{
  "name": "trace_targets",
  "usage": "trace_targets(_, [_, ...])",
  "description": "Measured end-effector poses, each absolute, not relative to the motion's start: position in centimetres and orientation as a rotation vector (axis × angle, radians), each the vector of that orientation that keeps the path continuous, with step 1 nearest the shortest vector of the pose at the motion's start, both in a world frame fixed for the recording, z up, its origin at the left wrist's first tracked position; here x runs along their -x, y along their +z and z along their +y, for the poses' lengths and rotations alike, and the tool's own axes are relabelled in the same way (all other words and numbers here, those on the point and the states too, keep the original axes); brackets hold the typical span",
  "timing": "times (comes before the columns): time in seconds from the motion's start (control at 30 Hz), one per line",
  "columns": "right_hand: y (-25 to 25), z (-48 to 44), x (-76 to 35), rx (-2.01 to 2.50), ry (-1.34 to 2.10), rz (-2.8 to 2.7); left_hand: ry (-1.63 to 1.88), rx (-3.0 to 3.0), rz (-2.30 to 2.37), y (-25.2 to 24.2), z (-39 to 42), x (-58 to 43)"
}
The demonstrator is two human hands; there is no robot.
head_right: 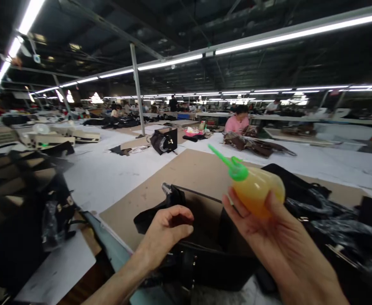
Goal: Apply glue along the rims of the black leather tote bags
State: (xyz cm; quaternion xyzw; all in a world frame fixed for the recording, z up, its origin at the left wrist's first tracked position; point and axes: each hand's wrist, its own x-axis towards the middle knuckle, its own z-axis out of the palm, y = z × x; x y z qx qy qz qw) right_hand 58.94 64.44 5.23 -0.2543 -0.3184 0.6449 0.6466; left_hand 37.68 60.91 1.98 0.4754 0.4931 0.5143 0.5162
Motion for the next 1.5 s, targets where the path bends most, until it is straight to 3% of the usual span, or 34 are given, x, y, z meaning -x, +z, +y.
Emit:
trace_targets(0.2, [4.4,64.9,-59.0,0.597,1.553,-0.512,1.306,-1.351,1.611,1.8,63.0,-36.0])
trace_targets(0.43, [5.0,63.9,-58.8,0.577,1.583,-0.431,1.057,-1.504,2.055,0.0,66.6,-35.4])
trace_targets(0.6, [4.4,63.6,-59.3,0.534,1.600,-0.514,0.631,-1.820,2.415,-0.2,67.5,-34.2])
trace_targets(0.73, [4.2,63.4,-59.2,0.544,1.602,-0.517,0.519,-1.765,2.277,-0.9,68.2,-33.8])
trace_targets(1.27, [4.5,63.8,-58.9,0.579,1.553,-0.543,1.269,-1.188,1.299,-5.0,69.4,-32.8])
trace_targets(1.5, [4.7,63.0,-59.8,0.573,1.578,-0.492,1.380,-1.171,1.173,-1.5,71.1,-32.8])
